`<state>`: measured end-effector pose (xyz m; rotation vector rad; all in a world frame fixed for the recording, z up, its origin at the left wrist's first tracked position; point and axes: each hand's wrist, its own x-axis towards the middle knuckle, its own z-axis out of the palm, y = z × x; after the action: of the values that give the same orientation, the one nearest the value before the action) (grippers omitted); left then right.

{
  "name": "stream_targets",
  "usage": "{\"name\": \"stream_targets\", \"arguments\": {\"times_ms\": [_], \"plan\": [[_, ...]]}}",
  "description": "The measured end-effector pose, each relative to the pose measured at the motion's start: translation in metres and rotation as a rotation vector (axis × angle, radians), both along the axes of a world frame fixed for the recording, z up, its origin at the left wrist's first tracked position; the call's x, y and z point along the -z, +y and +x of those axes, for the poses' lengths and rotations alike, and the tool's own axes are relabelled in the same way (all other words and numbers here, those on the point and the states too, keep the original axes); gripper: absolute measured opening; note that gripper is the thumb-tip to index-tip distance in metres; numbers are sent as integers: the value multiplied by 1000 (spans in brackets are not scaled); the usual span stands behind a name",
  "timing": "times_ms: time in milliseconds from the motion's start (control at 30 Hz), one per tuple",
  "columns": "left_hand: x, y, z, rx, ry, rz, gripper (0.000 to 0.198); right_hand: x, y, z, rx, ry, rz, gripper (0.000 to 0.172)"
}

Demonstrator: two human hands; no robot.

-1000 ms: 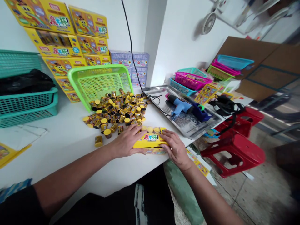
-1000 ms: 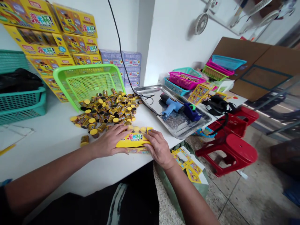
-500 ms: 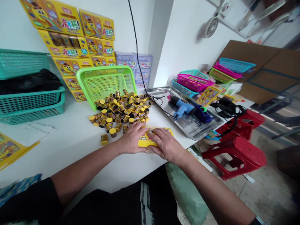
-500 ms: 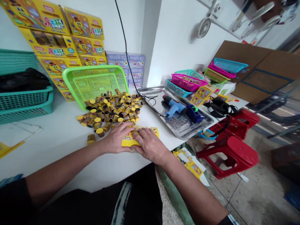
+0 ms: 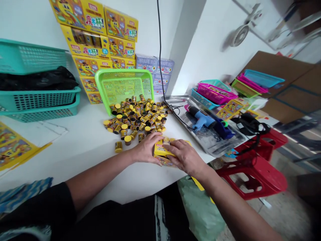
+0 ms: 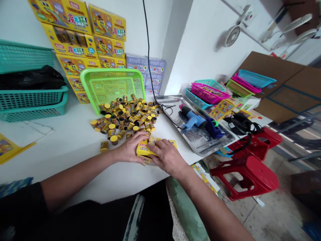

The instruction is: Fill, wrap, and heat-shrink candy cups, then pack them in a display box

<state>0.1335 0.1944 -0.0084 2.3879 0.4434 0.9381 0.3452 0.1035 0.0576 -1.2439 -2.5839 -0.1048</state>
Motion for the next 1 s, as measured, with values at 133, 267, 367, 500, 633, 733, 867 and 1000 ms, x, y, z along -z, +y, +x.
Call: {"name": "stream_targets", "arguments": {"times_ms": [133,267,367,500,633,733,867,1000], "plan": [[-1,1,-2,22,17,-16,100,-2,-1,7,-21,57,-38,36],[1,2,-2,15,24,-19,103,0,-3,7,-25,53,-62,37],[2,0,0,0,42,-21,107,7,-5,-5,14,70,-20,35],[3,-6,4,-55,79,0,104,13,-6,-20,63,175,-2,34],[3,-10,4,-71,78,33,87,12,-9,5,45,210,2,34],[3,-9,5,-52,63,31,91,17,-15,36,45,254,17,38],[4,-7,7,-57,14,24,99,36,-23,47,118,414,66,36],[5,-7,7,-59,4,23,101,48,-29,34,136,514,112,33]]}}
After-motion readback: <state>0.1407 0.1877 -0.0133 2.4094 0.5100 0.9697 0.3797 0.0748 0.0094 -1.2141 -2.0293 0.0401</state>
